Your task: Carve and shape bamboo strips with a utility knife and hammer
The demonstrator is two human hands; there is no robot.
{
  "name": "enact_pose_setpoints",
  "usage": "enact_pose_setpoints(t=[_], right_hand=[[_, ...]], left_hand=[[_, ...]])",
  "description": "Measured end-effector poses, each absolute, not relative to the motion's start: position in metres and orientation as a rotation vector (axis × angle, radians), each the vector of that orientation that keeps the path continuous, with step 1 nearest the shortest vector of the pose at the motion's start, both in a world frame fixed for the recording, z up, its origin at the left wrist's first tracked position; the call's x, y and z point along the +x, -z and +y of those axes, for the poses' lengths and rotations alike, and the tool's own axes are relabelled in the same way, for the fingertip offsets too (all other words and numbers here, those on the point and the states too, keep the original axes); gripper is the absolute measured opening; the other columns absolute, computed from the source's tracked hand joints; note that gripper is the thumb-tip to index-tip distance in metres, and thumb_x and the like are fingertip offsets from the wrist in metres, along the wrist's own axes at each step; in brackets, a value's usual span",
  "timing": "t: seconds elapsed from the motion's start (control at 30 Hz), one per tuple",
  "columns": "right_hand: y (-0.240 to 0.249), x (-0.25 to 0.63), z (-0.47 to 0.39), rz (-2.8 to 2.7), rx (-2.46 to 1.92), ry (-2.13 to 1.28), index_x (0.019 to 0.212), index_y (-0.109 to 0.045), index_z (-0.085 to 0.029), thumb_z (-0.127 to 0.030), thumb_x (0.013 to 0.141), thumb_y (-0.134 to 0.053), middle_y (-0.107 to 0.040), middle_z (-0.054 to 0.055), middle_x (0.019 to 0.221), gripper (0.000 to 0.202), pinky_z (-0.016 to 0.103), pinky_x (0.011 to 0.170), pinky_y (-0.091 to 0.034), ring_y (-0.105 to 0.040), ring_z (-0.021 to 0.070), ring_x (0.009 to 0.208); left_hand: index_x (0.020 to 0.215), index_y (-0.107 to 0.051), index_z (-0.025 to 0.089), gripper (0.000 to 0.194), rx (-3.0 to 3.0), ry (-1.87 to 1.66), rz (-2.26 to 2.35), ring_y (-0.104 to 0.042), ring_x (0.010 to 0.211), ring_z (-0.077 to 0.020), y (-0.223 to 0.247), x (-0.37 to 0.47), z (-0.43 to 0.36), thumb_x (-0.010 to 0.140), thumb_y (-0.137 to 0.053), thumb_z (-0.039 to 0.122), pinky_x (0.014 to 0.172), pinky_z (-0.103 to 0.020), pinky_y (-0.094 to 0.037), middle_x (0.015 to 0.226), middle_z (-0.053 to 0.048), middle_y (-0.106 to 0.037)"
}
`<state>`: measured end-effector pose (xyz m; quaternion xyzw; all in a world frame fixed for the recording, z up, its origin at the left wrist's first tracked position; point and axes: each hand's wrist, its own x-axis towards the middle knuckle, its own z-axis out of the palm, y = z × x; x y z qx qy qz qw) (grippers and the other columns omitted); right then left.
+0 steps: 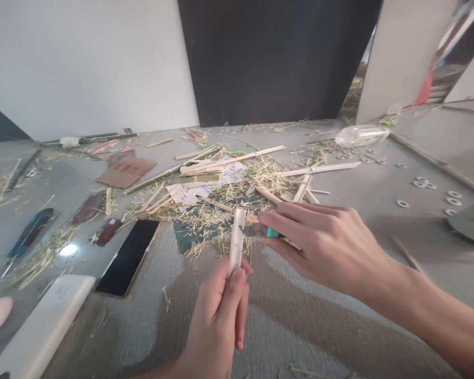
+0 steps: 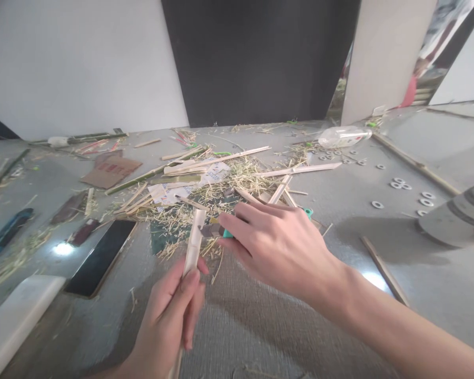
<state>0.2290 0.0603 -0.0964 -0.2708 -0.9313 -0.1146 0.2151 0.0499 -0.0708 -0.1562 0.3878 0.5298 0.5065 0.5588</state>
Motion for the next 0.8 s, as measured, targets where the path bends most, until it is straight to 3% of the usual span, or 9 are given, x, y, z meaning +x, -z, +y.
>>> enact_pose_setpoints(t=[0.3,0.43,0.5,0.6,0.7,0.8], right_hand=[[0.103,0.228,0.065,-2.528,-0.875,0.323,0.117,-0.072,-0.027,-0.038,0.107,-0.052,-0.077,0.001,0.096,0.025,0.032,0.054,-0.028,-0.066,0.0169,0.071],[0.093,0.251,0.102,-2.324,-1.261,0.272,0.118,-0.073,-0.027,-0.050,0.108,-0.044,-0.078,0.007,0.098,0.039,0.031,0.053,-0.029,-0.054,0.0166,0.056],[0.086,0.262,0.118,-2.197,-1.345,0.178,0.105,-0.073,-0.025,-0.054,0.107,-0.043,-0.072,0.008,0.081,0.042,0.033,0.056,-0.032,-0.052,0.0192,0.059],[0.079,0.264,0.120,-2.216,-1.334,-0.173,0.092,-0.066,-0.025,-0.055,0.107,-0.044,-0.058,0.002,0.064,0.040,0.033,0.056,-0.033,-0.044,0.0161,0.056],[0.080,0.248,0.101,-2.196,-1.280,-0.527,0.089,-0.065,-0.024,-0.060,0.103,-0.051,-0.048,-0.002,0.060,0.042,0.031,0.052,-0.028,-0.038,0.0137,0.055],[0.083,0.232,0.079,-2.182,-1.172,-0.930,0.093,-0.069,-0.024,-0.061,0.097,-0.064,-0.051,-0.004,0.066,0.037,0.028,0.050,-0.029,-0.038,0.0118,0.056]], left_hand=[[0.104,-0.054,0.022,0.039,0.921,-1.176,1.245,-0.028,0.036,-0.0073,0.160,0.049,-0.070,0.109,-0.043,0.058,0.041,-0.019,-0.024,0.043,0.012,-0.039],[0.104,-0.055,0.021,0.046,0.964,-1.054,1.082,-0.023,0.034,-0.0066,0.166,0.055,-0.080,0.107,-0.041,0.064,0.039,-0.020,-0.018,0.042,0.012,-0.035],[0.104,-0.056,0.021,0.045,0.972,-1.048,1.040,-0.023,0.034,-0.0068,0.167,0.055,-0.081,0.108,-0.040,0.063,0.040,-0.021,-0.018,0.040,0.012,-0.035],[0.102,-0.056,0.021,0.039,0.965,-1.100,1.062,-0.025,0.036,-0.0068,0.167,0.053,-0.077,0.110,-0.040,0.056,0.044,-0.021,-0.022,0.040,0.011,-0.037],[0.101,-0.057,0.021,0.040,0.963,-1.109,1.053,-0.024,0.036,-0.0069,0.168,0.051,-0.075,0.110,-0.040,0.056,0.044,-0.021,-0.022,0.040,0.011,-0.038],[0.103,-0.057,0.021,0.041,0.960,-1.087,1.030,-0.024,0.035,-0.0067,0.170,0.052,-0.076,0.109,-0.042,0.058,0.042,-0.020,-0.020,0.040,0.011,-0.038]])
